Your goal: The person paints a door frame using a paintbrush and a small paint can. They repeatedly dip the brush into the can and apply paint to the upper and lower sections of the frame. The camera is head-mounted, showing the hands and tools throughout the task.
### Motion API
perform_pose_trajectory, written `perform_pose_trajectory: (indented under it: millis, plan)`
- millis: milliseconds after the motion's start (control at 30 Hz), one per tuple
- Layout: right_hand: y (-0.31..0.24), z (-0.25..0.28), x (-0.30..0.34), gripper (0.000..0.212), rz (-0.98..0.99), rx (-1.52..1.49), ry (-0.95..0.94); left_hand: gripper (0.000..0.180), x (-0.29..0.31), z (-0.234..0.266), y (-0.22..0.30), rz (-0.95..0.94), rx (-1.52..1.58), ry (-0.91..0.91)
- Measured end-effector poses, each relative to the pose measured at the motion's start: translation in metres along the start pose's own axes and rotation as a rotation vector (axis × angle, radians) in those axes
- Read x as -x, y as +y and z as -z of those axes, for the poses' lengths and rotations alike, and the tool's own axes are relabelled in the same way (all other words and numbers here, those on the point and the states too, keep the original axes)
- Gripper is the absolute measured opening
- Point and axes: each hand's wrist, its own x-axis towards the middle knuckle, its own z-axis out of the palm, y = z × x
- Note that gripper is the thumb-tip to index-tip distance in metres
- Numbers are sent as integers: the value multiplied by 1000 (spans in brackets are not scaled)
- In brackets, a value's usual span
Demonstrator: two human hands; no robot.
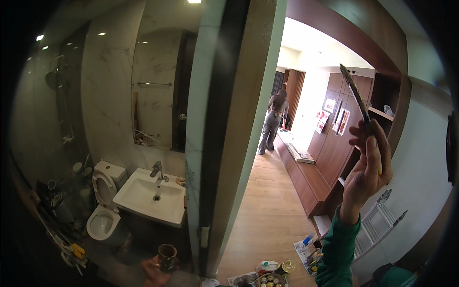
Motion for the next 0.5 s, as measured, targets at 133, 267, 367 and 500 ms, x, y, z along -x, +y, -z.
perform_pose_trajectory:
  millis: [133, 267, 367, 500]
  plan:
    - [8, -22, -15, 32, 131, 61, -21, 62, 7, -7, 2, -93, -72, -182]
    - [20, -57, -37, 34, 272, -16, -26, 61, 4, -23, 0, -134, -94, -322]
    - [30, -83, -72, 32, 460, 154, -24, 71, -11, -25, -7, -195, -98, -265]
    - [40, -134, -130, 29, 588, 178, 27, 72, -25, -13, -9, -161, -17, -343]
